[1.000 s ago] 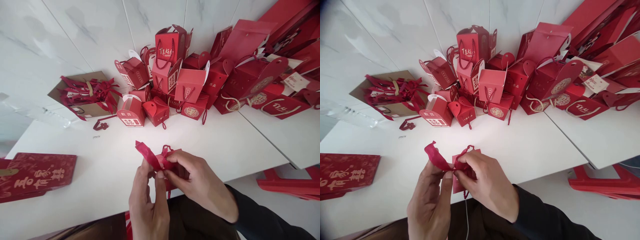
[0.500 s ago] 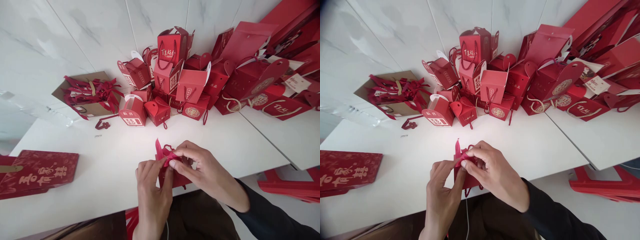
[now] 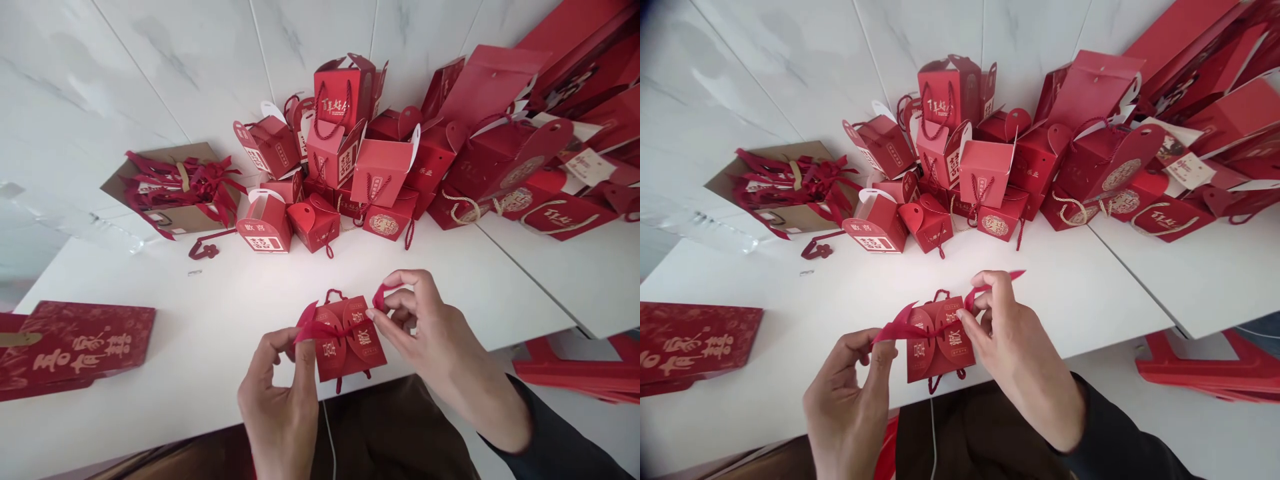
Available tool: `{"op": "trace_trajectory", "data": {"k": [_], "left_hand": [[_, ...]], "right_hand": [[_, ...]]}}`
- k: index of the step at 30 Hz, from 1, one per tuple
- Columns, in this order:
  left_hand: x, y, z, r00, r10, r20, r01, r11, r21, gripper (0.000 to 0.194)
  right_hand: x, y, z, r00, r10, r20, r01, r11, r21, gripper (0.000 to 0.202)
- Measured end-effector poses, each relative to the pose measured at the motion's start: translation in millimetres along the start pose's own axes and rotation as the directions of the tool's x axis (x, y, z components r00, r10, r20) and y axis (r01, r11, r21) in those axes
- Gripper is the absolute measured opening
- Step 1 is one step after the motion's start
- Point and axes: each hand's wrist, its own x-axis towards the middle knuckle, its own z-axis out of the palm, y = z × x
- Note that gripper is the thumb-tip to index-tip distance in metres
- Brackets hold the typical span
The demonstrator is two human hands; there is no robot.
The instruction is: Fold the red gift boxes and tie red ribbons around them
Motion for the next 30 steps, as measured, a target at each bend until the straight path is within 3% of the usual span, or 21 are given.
{"op": "trace_trajectory", "data": {"k": [4, 9, 13, 17, 21, 24, 30], "left_hand": [[1, 1, -2.3, 0.999, 0.034, 0.036, -0.036, 0.998, 0.045, 0.020], [0, -3, 0.9, 0.978, -0.006, 0.209, 0.029, 0.994, -0.107, 0.027], [-1, -1, 8.5, 0.973, 0.049, 0.226, -0.005, 0.982, -0.189, 0.026], [-2, -2, 10.9, 0.964, 0.089, 0.249, -0.039, 0.980, -0.196, 0.022], [-1, -9, 8.0, 0.903, 0.213, 0.374, -0.199, 0.977, -0.076, 0.032], [2, -12, 9.3, 0.872, 0.224, 0.435, -0.242, 0.970, -0.016, 0.021], [4, -13, 14.0, 0.905, 0.226, 0.362, -0.199, 0.974, -0.110, 0.024]], "right_hand": [[2, -4, -3, 0.990, -0.098, 0.104, 0.099, 0.995, -0.011, 0.005], [1, -16, -5, 0.969, -0.148, 0.197, 0.135, 0.988, 0.079, 0.011], [0, -25, 0, 0.947, -0.183, 0.263, 0.135, 0.972, 0.191, 0.015], [2, -27, 5, 0.944, -0.215, 0.250, 0.155, 0.959, 0.239, 0.017], [5, -28, 4, 0.945, -0.173, 0.278, 0.097, 0.959, 0.267, 0.015], [6, -28, 0, 0.944, -0.137, 0.299, 0.052, 0.959, 0.277, 0.017], [7, -23, -9, 0.963, -0.172, 0.208, 0.141, 0.978, 0.155, 0.012]]}}
